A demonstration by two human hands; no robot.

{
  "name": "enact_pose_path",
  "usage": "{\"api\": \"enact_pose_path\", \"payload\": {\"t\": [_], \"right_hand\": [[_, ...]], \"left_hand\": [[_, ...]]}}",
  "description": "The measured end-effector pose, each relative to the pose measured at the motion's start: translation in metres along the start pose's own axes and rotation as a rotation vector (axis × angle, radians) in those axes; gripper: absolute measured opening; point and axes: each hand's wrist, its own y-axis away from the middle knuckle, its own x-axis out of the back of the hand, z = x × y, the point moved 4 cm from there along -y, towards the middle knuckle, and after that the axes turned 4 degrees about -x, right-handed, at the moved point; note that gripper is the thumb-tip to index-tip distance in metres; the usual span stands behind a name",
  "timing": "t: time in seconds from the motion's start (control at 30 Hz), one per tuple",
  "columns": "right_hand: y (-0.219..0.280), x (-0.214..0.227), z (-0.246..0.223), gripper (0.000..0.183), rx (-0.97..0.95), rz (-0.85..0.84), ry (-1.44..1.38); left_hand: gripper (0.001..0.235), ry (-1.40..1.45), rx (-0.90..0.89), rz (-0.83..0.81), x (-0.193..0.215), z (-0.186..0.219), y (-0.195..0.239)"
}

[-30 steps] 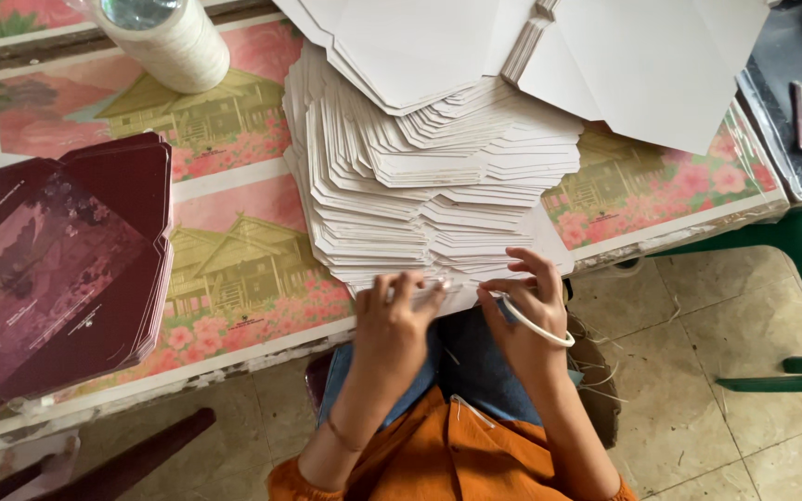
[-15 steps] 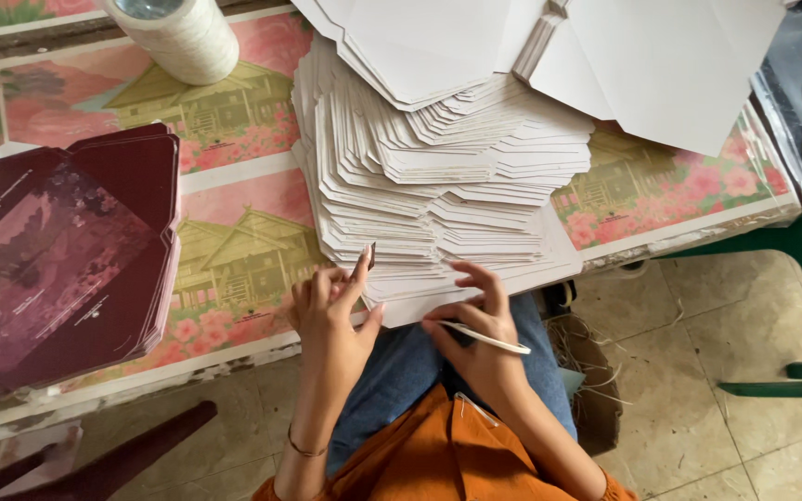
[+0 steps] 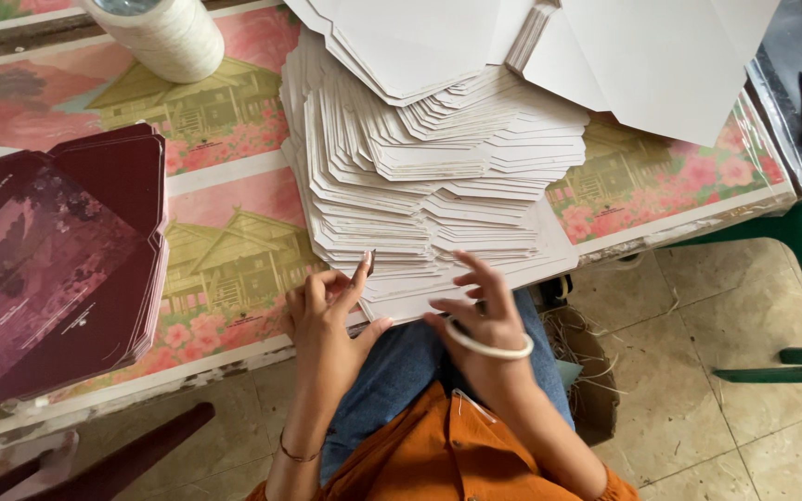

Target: The person applies glue to the edge of a white paper sheet using a white glue stick. They then place the glued sheet onto a stack of similar sheets on the table. This process is repeated for multiple sheets.

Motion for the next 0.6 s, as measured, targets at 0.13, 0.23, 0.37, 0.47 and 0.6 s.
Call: {"api": "enact_pose_path", "payload": {"t": [0.13,0.23,0.37,0.47,0.6], "right_hand": [[-0.006,0.039,0.045,0.015,-0.111,0.019,-0.026],[-0.004,0.041,0.063,0.016,-0.149,0.043,0.034],[0.0,0.03,0.07,0.02,-0.179,0.068,0.115],[-0.003,0.032,0.066,0.021,-0.136,0.085,0.145],[-0.021,0.049,0.049,0.02,-0.023,0.143,0.15]], "left_hand": [[0.098,-0.019,0.02,-0.025,-0.003,-0.001,-0.001],[0.101,-0.044,0.022,-0.012,-0.004,0.005,-0.001],[0.098,-0.059,-0.027,0.048,-0.008,0.038,-0.01],[0.08,-0.015,-0.19,0.071,-0.027,0.075,-0.014],[0.058,-0.099,-0.49,0.099,-0.025,0.122,-0.019]]}}
